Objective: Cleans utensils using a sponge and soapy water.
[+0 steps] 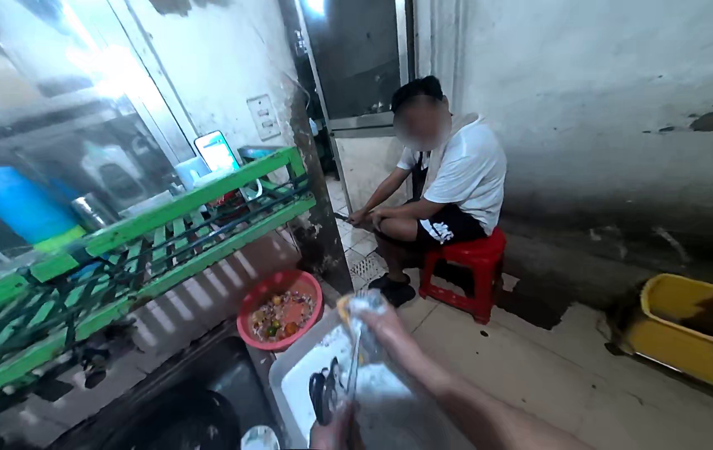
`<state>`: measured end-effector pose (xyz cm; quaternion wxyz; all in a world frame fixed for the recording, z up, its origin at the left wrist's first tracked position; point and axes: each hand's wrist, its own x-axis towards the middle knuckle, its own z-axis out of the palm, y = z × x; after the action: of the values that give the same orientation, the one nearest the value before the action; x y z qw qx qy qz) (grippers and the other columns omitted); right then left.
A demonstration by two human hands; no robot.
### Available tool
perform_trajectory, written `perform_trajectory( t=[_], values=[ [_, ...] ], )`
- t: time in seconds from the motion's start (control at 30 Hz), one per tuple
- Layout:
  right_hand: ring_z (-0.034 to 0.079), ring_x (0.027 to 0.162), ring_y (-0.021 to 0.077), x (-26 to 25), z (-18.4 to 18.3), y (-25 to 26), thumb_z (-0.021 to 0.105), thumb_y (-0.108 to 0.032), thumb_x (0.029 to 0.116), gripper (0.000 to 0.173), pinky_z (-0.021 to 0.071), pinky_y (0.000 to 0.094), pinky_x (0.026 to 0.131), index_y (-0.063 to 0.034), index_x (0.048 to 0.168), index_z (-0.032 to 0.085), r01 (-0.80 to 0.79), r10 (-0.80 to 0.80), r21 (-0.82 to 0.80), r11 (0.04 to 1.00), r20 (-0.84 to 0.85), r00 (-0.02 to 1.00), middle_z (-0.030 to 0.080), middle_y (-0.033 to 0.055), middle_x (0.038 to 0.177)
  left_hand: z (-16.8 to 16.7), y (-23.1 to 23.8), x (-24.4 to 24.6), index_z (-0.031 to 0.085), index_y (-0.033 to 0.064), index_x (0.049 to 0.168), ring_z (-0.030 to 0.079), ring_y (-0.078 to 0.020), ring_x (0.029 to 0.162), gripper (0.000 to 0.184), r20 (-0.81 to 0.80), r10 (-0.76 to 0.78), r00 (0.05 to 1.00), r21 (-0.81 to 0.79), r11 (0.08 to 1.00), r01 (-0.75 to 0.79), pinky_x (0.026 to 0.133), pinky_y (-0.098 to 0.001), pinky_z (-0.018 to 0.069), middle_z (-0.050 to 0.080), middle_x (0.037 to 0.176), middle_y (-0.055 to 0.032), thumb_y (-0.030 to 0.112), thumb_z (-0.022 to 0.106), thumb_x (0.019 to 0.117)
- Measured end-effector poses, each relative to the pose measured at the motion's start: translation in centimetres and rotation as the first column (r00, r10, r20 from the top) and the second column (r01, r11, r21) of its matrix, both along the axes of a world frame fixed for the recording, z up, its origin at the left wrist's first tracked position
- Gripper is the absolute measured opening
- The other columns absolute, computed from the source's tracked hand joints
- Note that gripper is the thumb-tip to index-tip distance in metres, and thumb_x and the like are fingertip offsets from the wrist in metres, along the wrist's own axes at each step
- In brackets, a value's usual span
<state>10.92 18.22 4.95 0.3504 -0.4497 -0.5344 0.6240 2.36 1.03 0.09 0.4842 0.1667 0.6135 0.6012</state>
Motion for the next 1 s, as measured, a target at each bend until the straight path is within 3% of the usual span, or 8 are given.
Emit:
perform_trajectory(
  t=[0.1, 0.33, 0.47, 0.67, 0.8, 0.87, 0.93, 1.0],
  values=[
    [0.069, 0.097, 0.0234, -0.6, -1.0, -1.5, 0.07, -0.024, 0.0987, 0.055, 0.0587, 0.041, 0.085, -0.0021, 0.144, 0.047, -0.028, 0.025, -0.115, 0.993, -0.027, 0.999, 0.067, 0.0181, 0.115, 0.2, 0.3, 0.1, 0.057, 0.0032, 0.082, 0.052, -0.0088, 0.043, 0.029, 0.035, 0.084, 0.996, 0.002, 0.996, -0.084, 0.047, -0.0247, 0.0505, 0.051, 0.052, 0.0007, 0.014, 0.051, 0.1077],
    [0.063, 0.12, 0.0301, -0.1, -2.0, -2.6, 0.071, -0.029, 0.0968, 0.064, 0.0502, 0.0491, 0.105, -0.0029, 0.149, 0.046, -0.37, 0.359, -0.024, 0.929, 0.311, 0.88, 0.063, 0.0217, 0.132, -0.7, -0.1, -0.4, 0.065, 0.0001, 0.098, 0.064, -0.012, 0.063, 0.039, 0.072, 0.141, 0.987, 0.209, 0.966, -0.153, 0.061, -0.0273, 0.0564, 0.067, 0.075, -0.0047, 0.02, 0.035, 0.112],
    [0.057, 0.128, 0.0404, 1.4, -0.2, -1.7, 0.068, -0.03, 0.0991, 0.055, 0.0419, 0.0594, 0.111, 0.0008, 0.142, 0.054, -0.688, 0.609, -0.142, 0.712, 0.613, 0.504, 0.06, 0.0279, 0.135, -0.6, 0.0, -0.9, 0.066, -0.0058, 0.12, 0.07, -0.0212, 0.1, 0.031, 0.093, 0.193, 0.977, 0.226, 0.951, -0.209, 0.09, -0.0388, 0.0584, 0.072, 0.109, -0.016, 0.014, 0.045, 0.1082],
    [0.059, 0.124, 0.0414, 1.9, -1.3, -4.6, 0.064, -0.019, 0.1014, 0.05, 0.043, 0.0613, 0.108, 0.0007, 0.145, 0.05, -0.879, 0.785, -0.333, 0.342, 0.615, 0.073, 0.06, 0.029, 0.133, -0.1, 0.6, -1.0, 0.064, -0.0024, 0.112, 0.071, -0.0174, 0.078, 0.027, 0.212, 0.153, 0.965, 0.168, 0.967, -0.19, 0.077, -0.0349, 0.0601, 0.071, 0.082, -0.0075, 0.015, 0.044, 0.1098],
    [0.06, 0.125, 0.0379, 3.6, 0.0, -2.1, 0.075, -0.02, 0.0944, 0.066, 0.0457, 0.0564, 0.109, -0.0053, 0.152, 0.044, -0.757, 0.674, -0.252, 0.603, 0.669, 0.313, 0.06, 0.0255, 0.136, 0.0, 1.1, -1.6, 0.063, -0.0008, 0.094, 0.064, -0.0171, 0.057, 0.029, 0.216, 0.235, 0.948, 0.108, 0.959, -0.262, 0.066, -0.0361, 0.0611, 0.058, 0.06, -0.0027, 0.018, 0.048, 0.1097],
    [0.065, 0.116, 0.0298, 3.3, 1.2, -2.1, 0.078, -0.02, 0.0905, 0.065, 0.0525, 0.049, 0.102, -0.0073, 0.147, 0.048, -0.648, 0.579, -0.112, 0.753, 0.581, 0.573, 0.064, 0.0199, 0.129, 0.0, 0.8, -1.2, 0.063, -0.002, 0.096, 0.061, -0.015, 0.053, 0.027, 0.213, 0.149, 0.966, 0.103, 0.979, -0.174, 0.06, -0.0324, 0.0589, 0.055, 0.059, -0.0019, 0.016, 0.048, 0.1093],
    [0.066, 0.113, 0.0263, 2.2, 1.9, -2.8, 0.079, -0.019, 0.0882, 0.064, 0.0542, 0.0463, 0.099, -0.0074, 0.145, 0.051, -0.587, 0.523, -0.04, 0.808, 0.505, 0.686, 0.065, 0.0175, 0.127, 0.3, 0.6, -0.8, 0.055, 0.0053, 0.083, 0.059, -0.0121, 0.051, 0.029, 0.167, 0.009, 0.986, 0.066, 0.998, -0.02, 0.058, -0.0284, 0.0566, 0.056, 0.058, 0.0, 0.013, 0.044, 0.1091],
    [0.065, 0.116, 0.0271, 1.2, 1.7, -3.7, 0.078, -0.012, 0.0886, 0.057, 0.0515, 0.0466, 0.102, -0.0043, 0.14, 0.056, -0.51, 0.429, 0.033, 0.86, 0.495, 0.756, 0.065, 0.0189, 0.128, 0.2, 0.6, -0.5, 0.056, 0.0035, 0.092, 0.059, -0.0112, 0.052, 0.024, 0.133, -0.071, 0.989, 0.013, 0.997, 0.07, 0.057, -0.0281, 0.0563, 0.057, 0.062, 0.0003, 0.016, 0.048, 0.1095]
  ],
)
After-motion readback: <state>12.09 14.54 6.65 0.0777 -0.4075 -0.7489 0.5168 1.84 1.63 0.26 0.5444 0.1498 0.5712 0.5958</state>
